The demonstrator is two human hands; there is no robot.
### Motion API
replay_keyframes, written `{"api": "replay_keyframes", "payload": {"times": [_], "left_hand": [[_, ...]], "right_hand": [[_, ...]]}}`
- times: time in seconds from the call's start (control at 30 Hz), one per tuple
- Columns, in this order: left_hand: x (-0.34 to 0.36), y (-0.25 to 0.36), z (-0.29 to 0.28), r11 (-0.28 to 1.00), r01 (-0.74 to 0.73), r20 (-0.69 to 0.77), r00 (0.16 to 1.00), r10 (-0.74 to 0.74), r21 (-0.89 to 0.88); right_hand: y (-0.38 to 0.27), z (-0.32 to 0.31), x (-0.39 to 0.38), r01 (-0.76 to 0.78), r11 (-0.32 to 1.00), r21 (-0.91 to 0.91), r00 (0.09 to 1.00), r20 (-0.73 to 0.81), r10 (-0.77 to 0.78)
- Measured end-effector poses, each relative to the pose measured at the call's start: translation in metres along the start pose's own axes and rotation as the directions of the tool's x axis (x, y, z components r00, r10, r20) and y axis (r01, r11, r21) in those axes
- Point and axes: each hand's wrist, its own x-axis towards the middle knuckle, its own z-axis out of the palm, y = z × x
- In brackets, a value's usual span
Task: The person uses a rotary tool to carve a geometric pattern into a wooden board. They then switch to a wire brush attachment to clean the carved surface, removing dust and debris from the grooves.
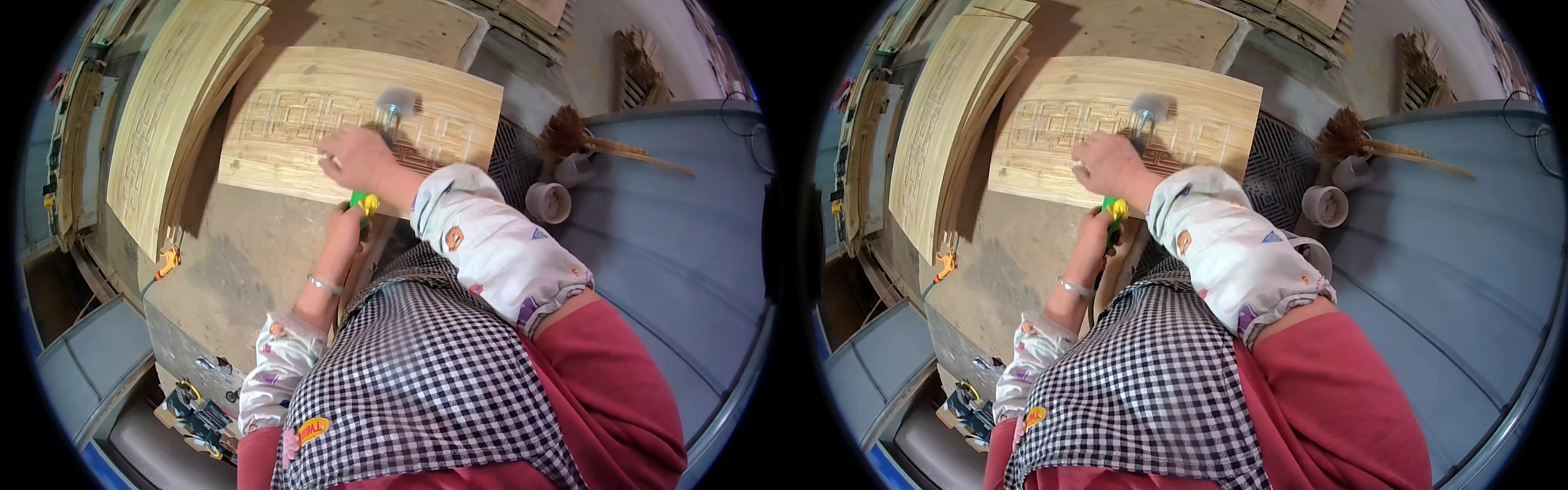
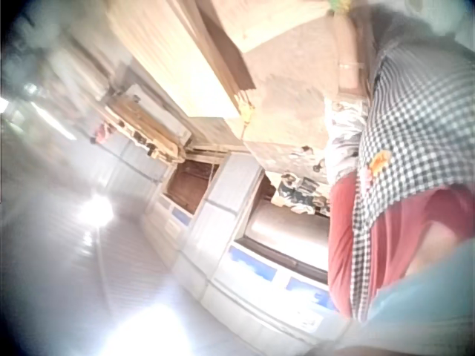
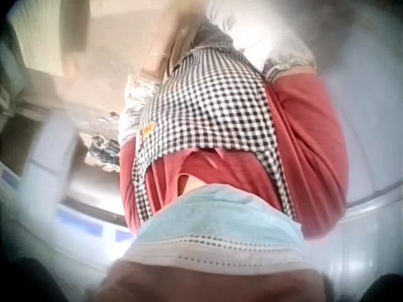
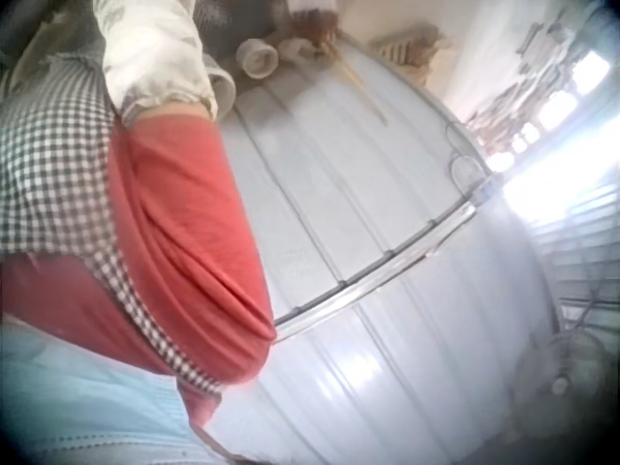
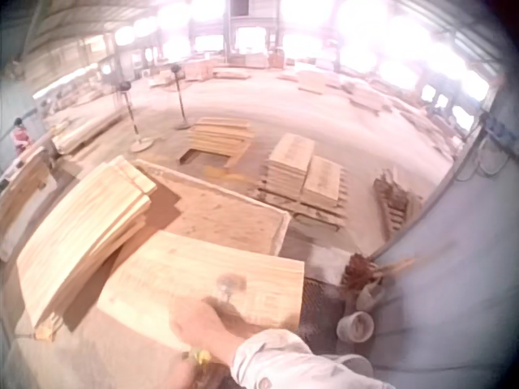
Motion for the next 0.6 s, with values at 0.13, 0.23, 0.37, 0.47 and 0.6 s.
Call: {"api": "replay_keyframes", "payload": {"times": [0.13,0.23,0.37,0.47,0.6], "left_hand": [[-0.038,-0.058,-0.009,0.995,-0.003,0.020,1.000,0.005,-0.096],[-0.029,-0.062,-0.001,0.997,0.026,0.070,0.997,-0.021,-0.071],[-0.003,-0.001,0.033,1.000,-0.016,0.092,0.996,0.015,0.006],[0.029,0.016,0.047,0.997,-0.074,0.111,0.991,0.071,0.024],[0.038,0.008,0.035,0.970,-0.128,0.157,0.983,0.096,0.208]], "right_hand": [[-0.042,0.007,-0.055,-0.040,0.998,0.042,0.998,0.054,0.038],[-0.043,-0.016,-0.063,-0.020,0.999,-0.039,0.997,0.068,0.023],[0.011,-0.035,-0.039,-0.137,0.989,-0.053,0.987,-0.088,0.132],[0.037,-0.047,-0.022,-0.139,0.986,-0.097,0.969,-0.221,0.115],[0.034,-0.044,-0.039,-0.227,0.970,-0.085,0.952,-0.230,0.202]]}}
